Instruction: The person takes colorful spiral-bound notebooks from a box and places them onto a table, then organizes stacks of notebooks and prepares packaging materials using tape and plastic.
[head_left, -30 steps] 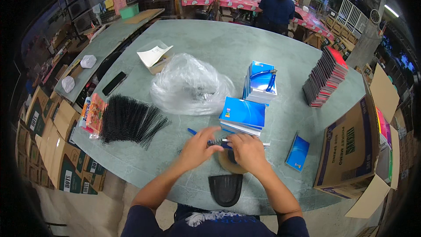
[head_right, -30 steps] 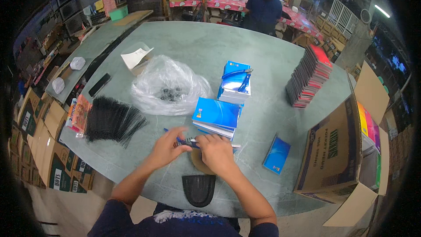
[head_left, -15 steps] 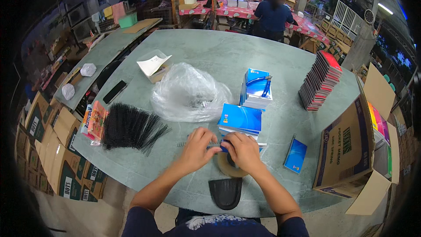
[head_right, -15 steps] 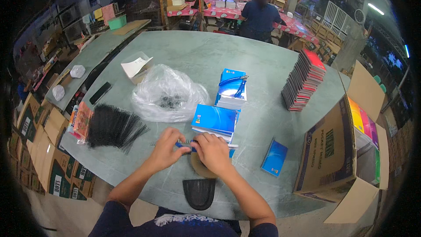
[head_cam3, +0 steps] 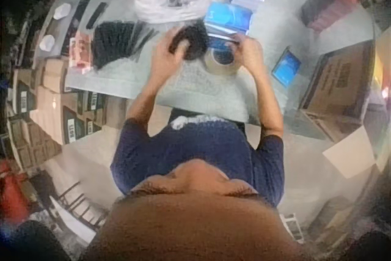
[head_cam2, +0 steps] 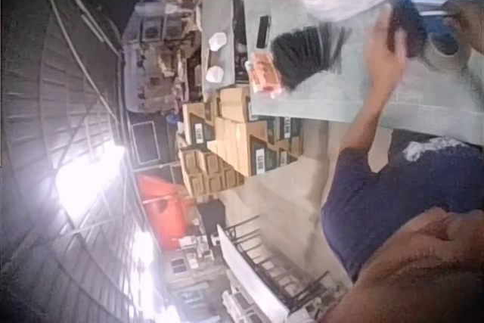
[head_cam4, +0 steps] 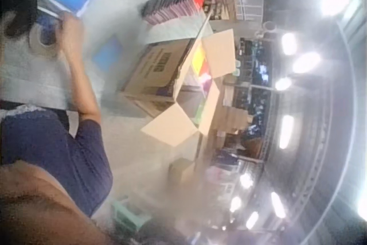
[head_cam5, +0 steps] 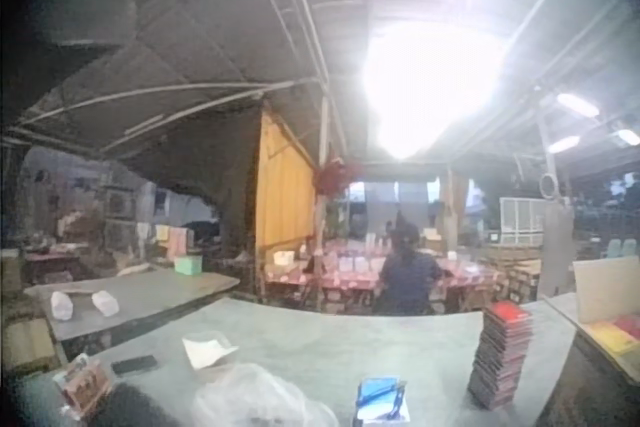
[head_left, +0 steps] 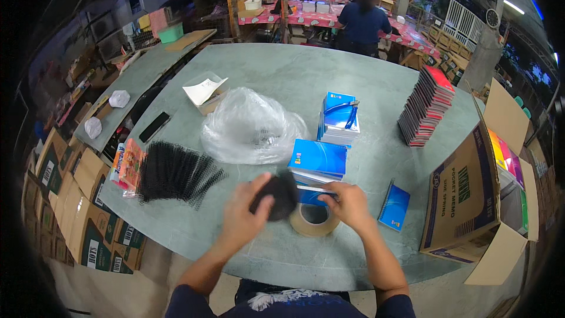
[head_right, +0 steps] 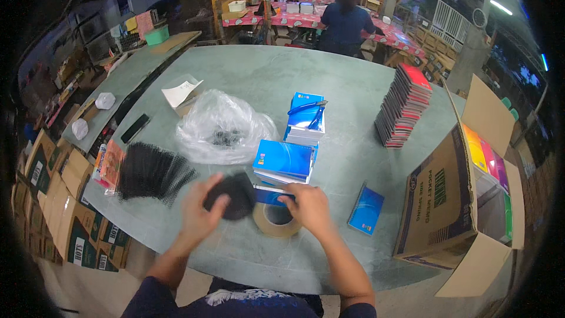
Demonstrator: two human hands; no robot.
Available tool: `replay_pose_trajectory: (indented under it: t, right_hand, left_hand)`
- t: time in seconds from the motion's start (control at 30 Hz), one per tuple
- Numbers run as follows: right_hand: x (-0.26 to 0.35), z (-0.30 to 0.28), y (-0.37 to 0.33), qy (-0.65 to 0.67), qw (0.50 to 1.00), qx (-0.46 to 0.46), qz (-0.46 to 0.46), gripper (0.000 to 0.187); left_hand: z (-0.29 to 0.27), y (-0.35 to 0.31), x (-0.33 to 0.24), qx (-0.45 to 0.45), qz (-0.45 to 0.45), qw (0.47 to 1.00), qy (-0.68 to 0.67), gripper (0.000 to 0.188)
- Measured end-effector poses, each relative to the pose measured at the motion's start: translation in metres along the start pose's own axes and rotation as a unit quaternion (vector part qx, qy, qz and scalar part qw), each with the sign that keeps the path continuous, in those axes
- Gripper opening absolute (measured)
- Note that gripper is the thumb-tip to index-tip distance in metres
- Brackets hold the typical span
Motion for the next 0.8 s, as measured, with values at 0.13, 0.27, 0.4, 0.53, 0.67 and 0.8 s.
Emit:
replay_pose_trajectory:
  t: [0.13,0.27,0.4,0.53,0.67,0.8]
  right_hand:
    - [-0.006,0.001,-0.006,0.155,0.988,-0.006,0.021,0.02]
    - [0.002,-0.001,-0.01,0.158,0.987,-0.028,-0.016,0.019]
    - [0.003,0.0,-0.007,0.138,0.989,-0.031,-0.044,0.018]
    - [0.002,0.002,-0.011,0.155,0.987,-0.035,-0.028,0.017]
    - [0.0,0.003,-0.015,0.13,0.99,-0.03,-0.039,0.018]
    - [-0.011,0.001,-0.019,0.237,0.971,-0.013,-0.012,0.022]
  left_hand:
    - [0.028,0.003,0.005,0.243,-0.023,0.966,0.084,0.041]
    - [-0.008,0.01,0.003,0.032,0.008,0.999,0.027,0.039]
    - [0.024,0.001,-0.004,0.194,0.086,0.976,0.038,0.035]
    - [0.029,0.01,0.004,0.15,0.073,0.986,-0.008,0.037]
    - [0.014,0.021,-0.012,0.106,0.077,0.991,0.02,0.037]
    - [0.049,-0.005,0.008,0.271,0.071,0.959,0.037,0.035]
Point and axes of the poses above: each hand's wrist, its own y-axis towards the middle knuckle, its own z-axis out of the palm, x = y × z, the point moved 6 cm from there along y, towards the middle knuckle, and after that the axes turned 9 degrees about x, right-handed, at the moved point
